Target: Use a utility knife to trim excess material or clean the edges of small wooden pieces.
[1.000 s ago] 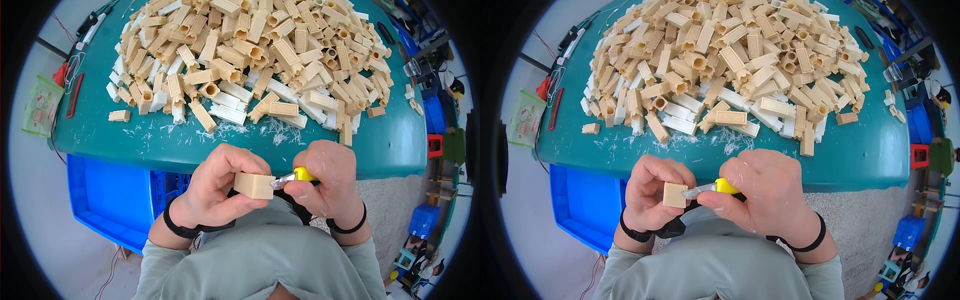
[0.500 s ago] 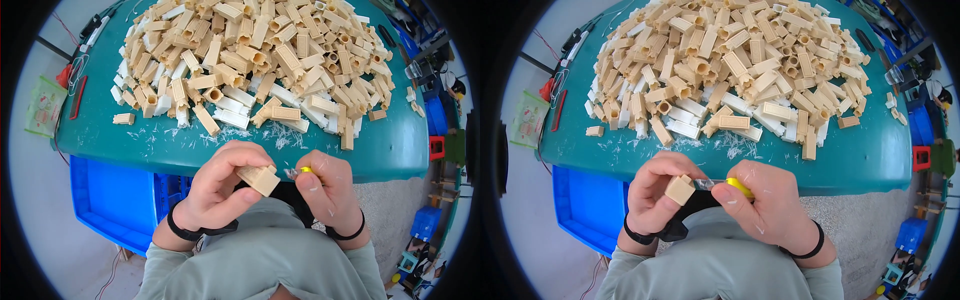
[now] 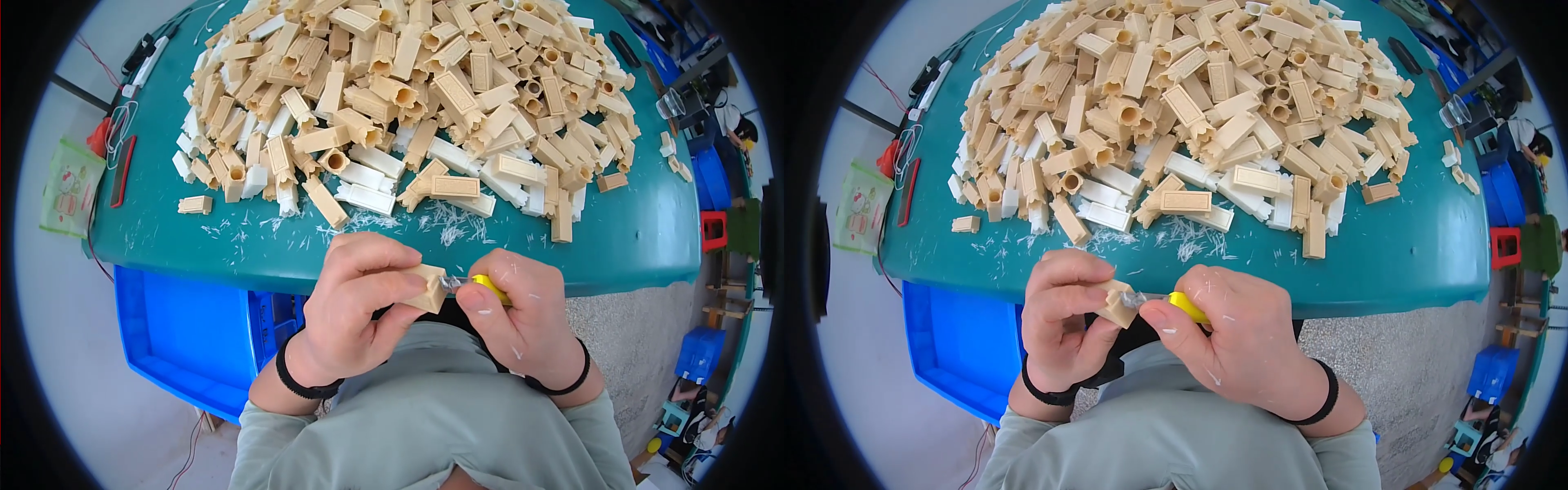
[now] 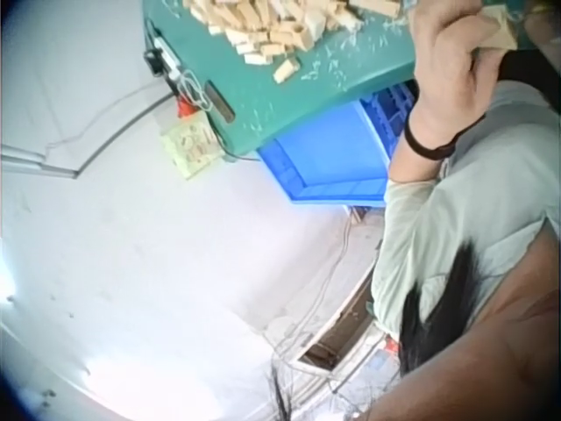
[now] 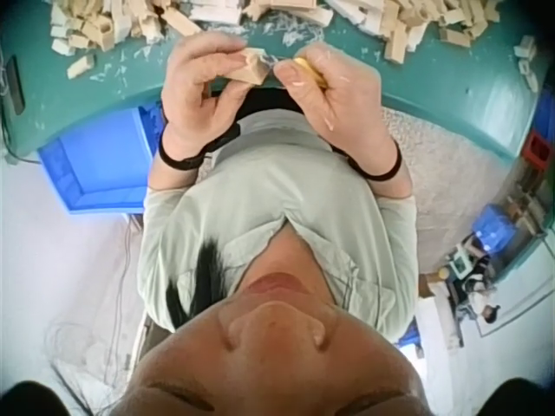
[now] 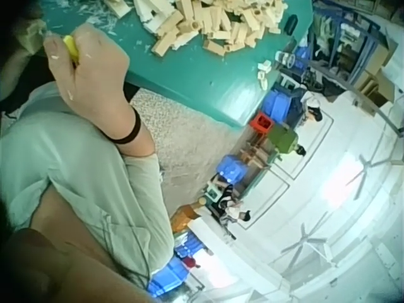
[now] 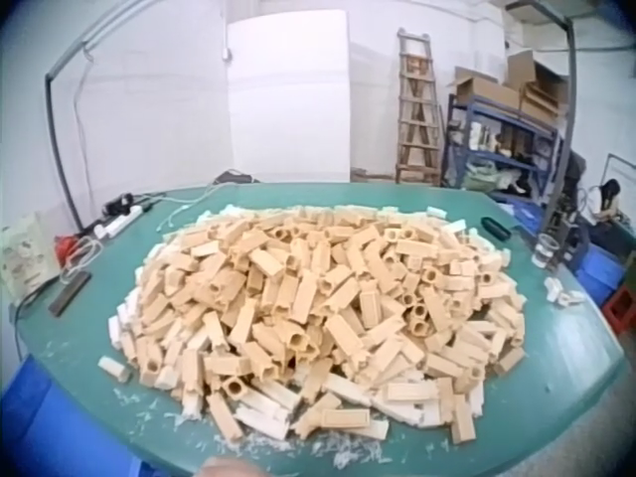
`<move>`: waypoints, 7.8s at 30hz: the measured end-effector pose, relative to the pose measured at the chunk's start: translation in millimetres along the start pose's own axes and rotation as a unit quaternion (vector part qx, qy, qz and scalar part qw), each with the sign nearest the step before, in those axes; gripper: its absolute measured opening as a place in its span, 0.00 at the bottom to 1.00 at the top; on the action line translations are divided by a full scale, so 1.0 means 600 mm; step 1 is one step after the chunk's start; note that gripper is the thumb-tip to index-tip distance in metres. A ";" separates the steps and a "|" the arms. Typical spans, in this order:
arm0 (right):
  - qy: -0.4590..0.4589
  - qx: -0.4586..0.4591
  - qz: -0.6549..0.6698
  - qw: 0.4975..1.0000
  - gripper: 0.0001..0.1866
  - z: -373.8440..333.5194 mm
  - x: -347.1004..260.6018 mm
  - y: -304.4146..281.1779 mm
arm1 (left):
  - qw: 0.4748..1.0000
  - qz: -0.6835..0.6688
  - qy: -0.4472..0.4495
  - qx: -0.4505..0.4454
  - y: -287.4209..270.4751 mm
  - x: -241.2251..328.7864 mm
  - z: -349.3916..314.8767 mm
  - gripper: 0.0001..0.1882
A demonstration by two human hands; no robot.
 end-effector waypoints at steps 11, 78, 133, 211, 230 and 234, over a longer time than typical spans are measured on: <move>0.120 0.005 0.115 0.986 0.15 0.003 0.025 0.000 | 0.999 -0.035 0.006 -0.001 -0.005 -0.007 0.000 0.16; 0.196 -0.060 0.279 0.938 0.10 0.061 0.018 0.037 | 0.877 -0.318 -0.361 -0.009 -0.062 -0.020 0.023 0.27; -0.132 0.026 -0.006 0.991 0.13 0.078 -0.017 0.019 | 0.994 -0.003 -0.021 0.109 -0.042 -0.007 0.048 0.13; -0.087 0.020 0.012 0.996 0.11 0.063 -0.011 0.018 | 0.982 -0.116 -0.081 0.124 -0.034 -0.022 0.038 0.23; -0.111 0.042 -0.024 0.993 0.13 0.067 -0.008 0.012 | 0.982 -0.159 -0.093 0.049 -0.037 -0.018 0.040 0.22; -0.098 0.008 -0.024 0.995 0.13 0.063 -0.015 0.009 | 0.970 -0.199 -0.118 0.073 -0.038 -0.022 0.041 0.22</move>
Point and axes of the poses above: each hand's wrist, its own z-axis towards the middle knuckle, its own y-axis out of the palm, x = y × z, the point moved 2 cm from there along z, towards the middle knuckle, and after that the axes turned 4 degrees about -y, right-handed, at the moved point
